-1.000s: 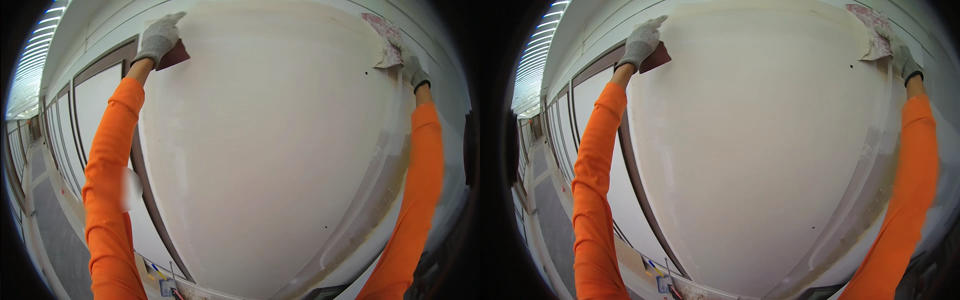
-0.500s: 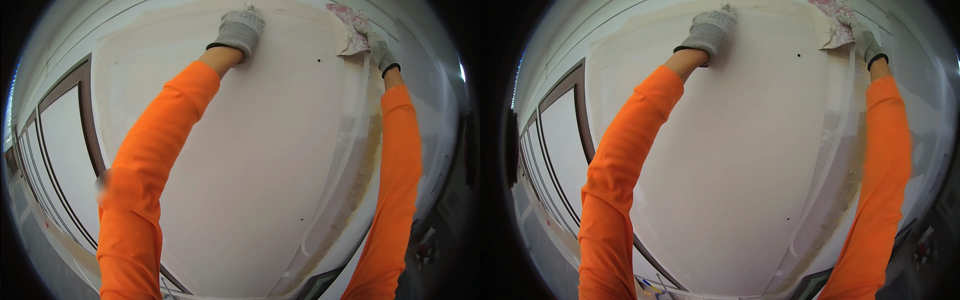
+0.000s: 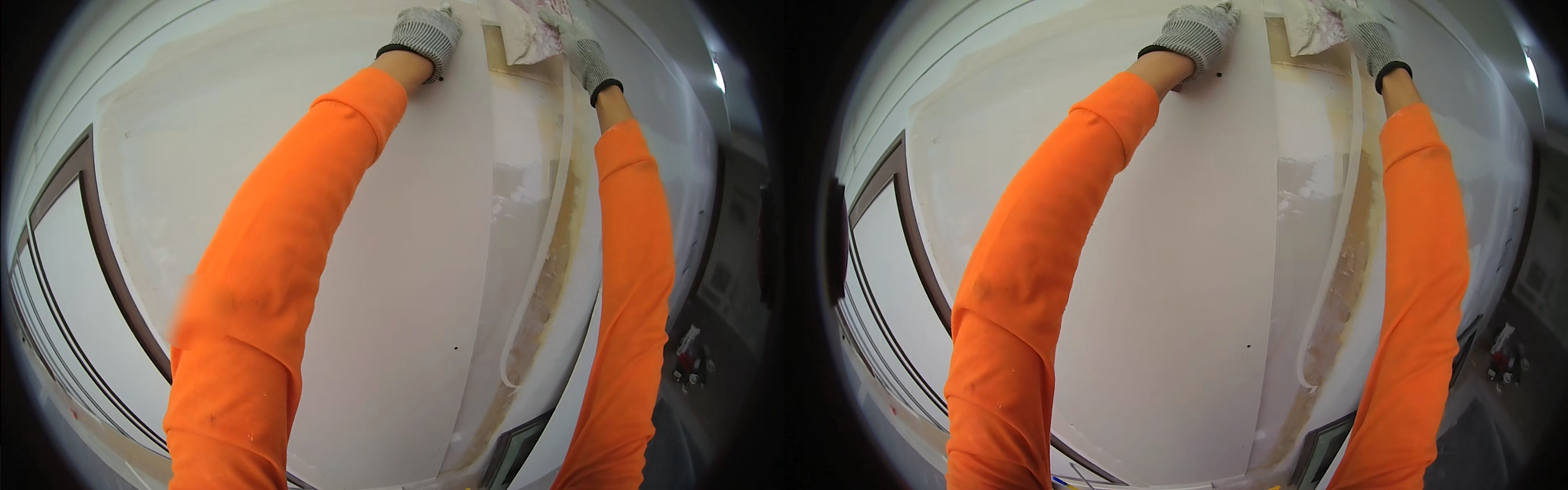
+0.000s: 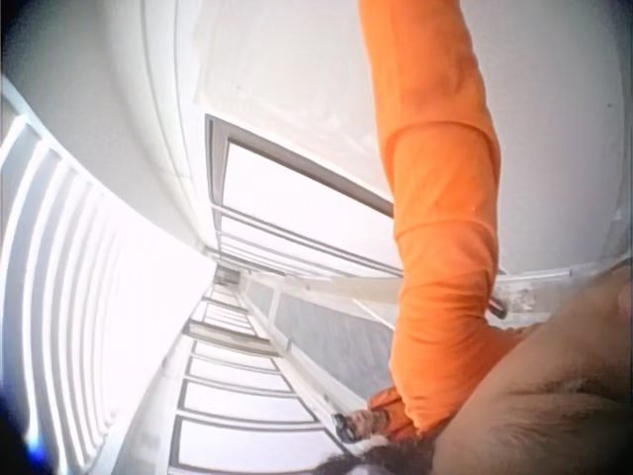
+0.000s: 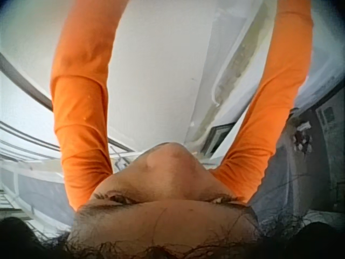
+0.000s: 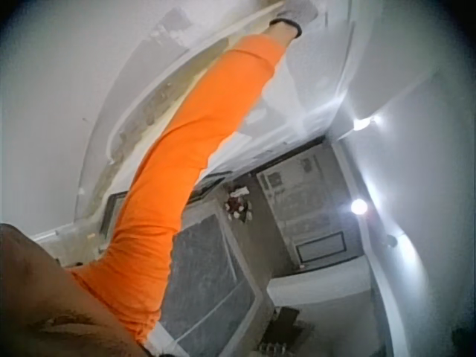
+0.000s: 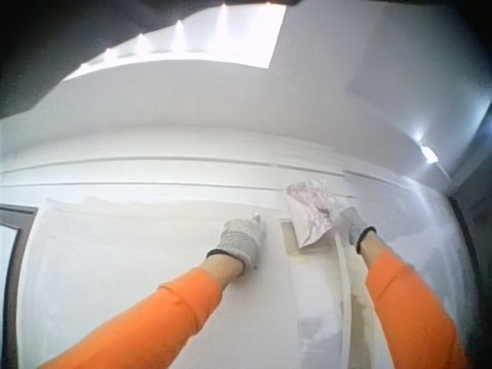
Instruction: The person sits on the floor surrounded by buckets and tools, then stands to apply plaster to a wall using a trowel and a hawk. They spread the material across the surface and smooth it out.
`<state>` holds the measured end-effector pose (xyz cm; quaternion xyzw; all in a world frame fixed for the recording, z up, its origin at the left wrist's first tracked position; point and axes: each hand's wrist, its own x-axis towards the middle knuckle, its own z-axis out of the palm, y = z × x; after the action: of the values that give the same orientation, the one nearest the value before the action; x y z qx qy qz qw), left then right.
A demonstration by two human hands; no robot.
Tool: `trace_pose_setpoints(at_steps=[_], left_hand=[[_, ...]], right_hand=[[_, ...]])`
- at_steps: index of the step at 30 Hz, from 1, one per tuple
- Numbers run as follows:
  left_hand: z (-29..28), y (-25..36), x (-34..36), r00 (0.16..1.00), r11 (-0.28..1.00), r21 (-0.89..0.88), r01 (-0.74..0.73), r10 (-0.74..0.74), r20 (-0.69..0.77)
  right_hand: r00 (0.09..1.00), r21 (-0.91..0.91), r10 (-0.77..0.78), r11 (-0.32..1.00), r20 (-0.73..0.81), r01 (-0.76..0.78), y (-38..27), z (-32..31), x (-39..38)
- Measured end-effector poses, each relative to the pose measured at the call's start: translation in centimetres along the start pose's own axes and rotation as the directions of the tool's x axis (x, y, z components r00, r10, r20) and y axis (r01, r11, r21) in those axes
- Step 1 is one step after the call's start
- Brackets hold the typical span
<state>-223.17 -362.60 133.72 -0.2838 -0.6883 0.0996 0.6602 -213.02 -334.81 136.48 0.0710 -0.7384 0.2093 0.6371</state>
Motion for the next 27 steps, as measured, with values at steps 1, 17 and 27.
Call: trace_pose_setpoints(at_steps=[1,17,27], left_hand=[[1.6,-1.2,-1.9,1.0,1.0,-0.003,0.002,-0.002,-0.002],[1.5,1.1,2.0,0.978,0.99,-0.14,0.015,-0.043,-0.203],[1.5,0.4,3.6,0.989,0.967,-0.253,0.014,-0.05,-0.138]], right_hand=[[0.991,-0.035,-0.12,0.992,-0.052,0.118,-0.8,3.3,-0.7],[0.92,-0.192,-0.069,0.981,-0.387,-0.007,-4.0,-0.3,-4.8],[0.978,-0.125,0.014,0.991,-0.208,-0.04,-6.7,0.7,-6.3]])
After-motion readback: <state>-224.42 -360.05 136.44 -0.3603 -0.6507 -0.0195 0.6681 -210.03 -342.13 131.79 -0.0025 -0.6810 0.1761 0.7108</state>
